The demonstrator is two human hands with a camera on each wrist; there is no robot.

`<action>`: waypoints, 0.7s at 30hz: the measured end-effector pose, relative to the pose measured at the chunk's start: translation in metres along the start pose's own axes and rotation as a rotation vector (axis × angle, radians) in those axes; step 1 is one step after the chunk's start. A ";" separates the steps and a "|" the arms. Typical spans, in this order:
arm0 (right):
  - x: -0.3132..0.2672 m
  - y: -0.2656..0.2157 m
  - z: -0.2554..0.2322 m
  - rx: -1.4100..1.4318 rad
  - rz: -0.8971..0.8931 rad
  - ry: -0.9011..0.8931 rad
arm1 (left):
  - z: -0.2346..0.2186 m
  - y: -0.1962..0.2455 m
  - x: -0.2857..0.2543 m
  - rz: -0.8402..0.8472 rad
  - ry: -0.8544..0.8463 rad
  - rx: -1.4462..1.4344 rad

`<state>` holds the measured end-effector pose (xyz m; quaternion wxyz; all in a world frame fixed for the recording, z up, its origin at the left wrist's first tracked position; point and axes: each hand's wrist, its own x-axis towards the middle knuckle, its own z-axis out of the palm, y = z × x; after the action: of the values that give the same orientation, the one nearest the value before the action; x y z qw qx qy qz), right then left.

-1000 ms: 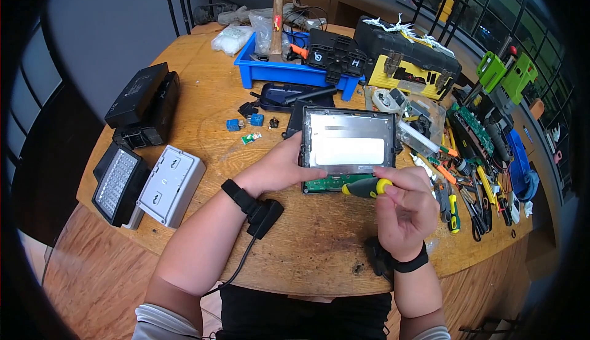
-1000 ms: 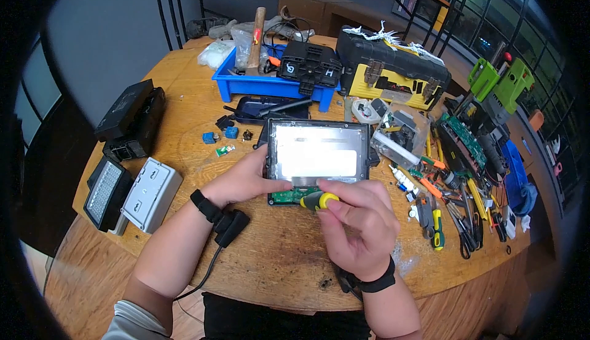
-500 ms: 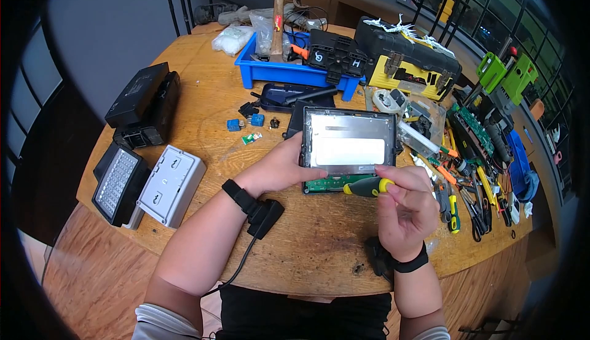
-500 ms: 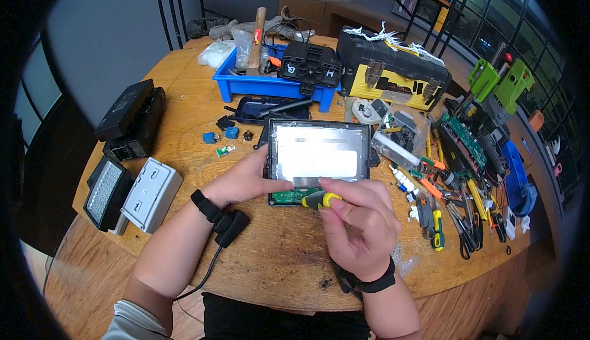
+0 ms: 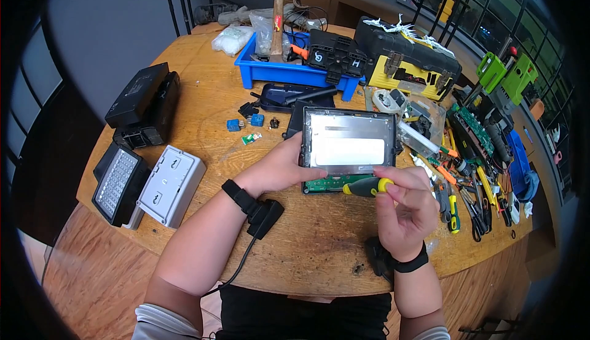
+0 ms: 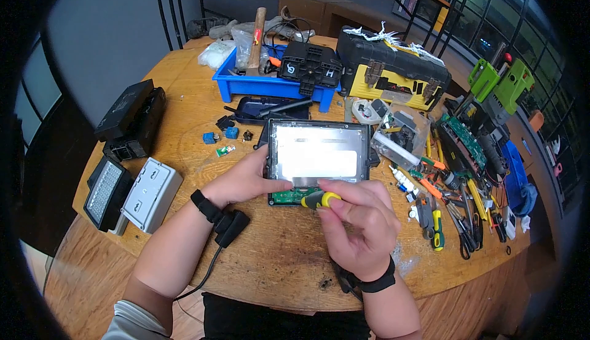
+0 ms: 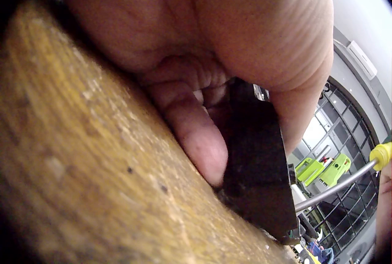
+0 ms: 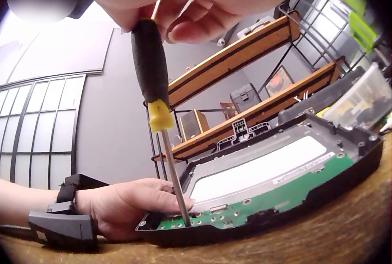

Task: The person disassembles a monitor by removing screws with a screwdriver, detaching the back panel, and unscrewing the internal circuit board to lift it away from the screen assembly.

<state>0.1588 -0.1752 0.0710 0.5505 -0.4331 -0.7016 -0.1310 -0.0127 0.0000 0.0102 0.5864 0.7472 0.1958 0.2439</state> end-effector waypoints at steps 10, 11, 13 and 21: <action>-0.002 0.001 -0.001 0.006 0.018 0.018 | 0.000 -0.005 0.002 0.063 0.001 0.053; -0.002 0.001 -0.001 0.006 0.018 0.018 | 0.000 -0.001 0.001 0.063 0.001 0.053; -0.002 0.002 0.000 0.017 0.010 0.017 | 0.000 0.010 -0.002 -0.084 -0.008 0.011; -0.003 0.002 -0.001 0.032 0.021 0.015 | -0.001 -0.004 0.001 -0.005 0.005 0.019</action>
<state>0.1605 -0.1760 0.0681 0.5639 -0.4306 -0.6949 -0.1170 -0.0124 0.0018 0.0070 0.5794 0.7516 0.2013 0.2426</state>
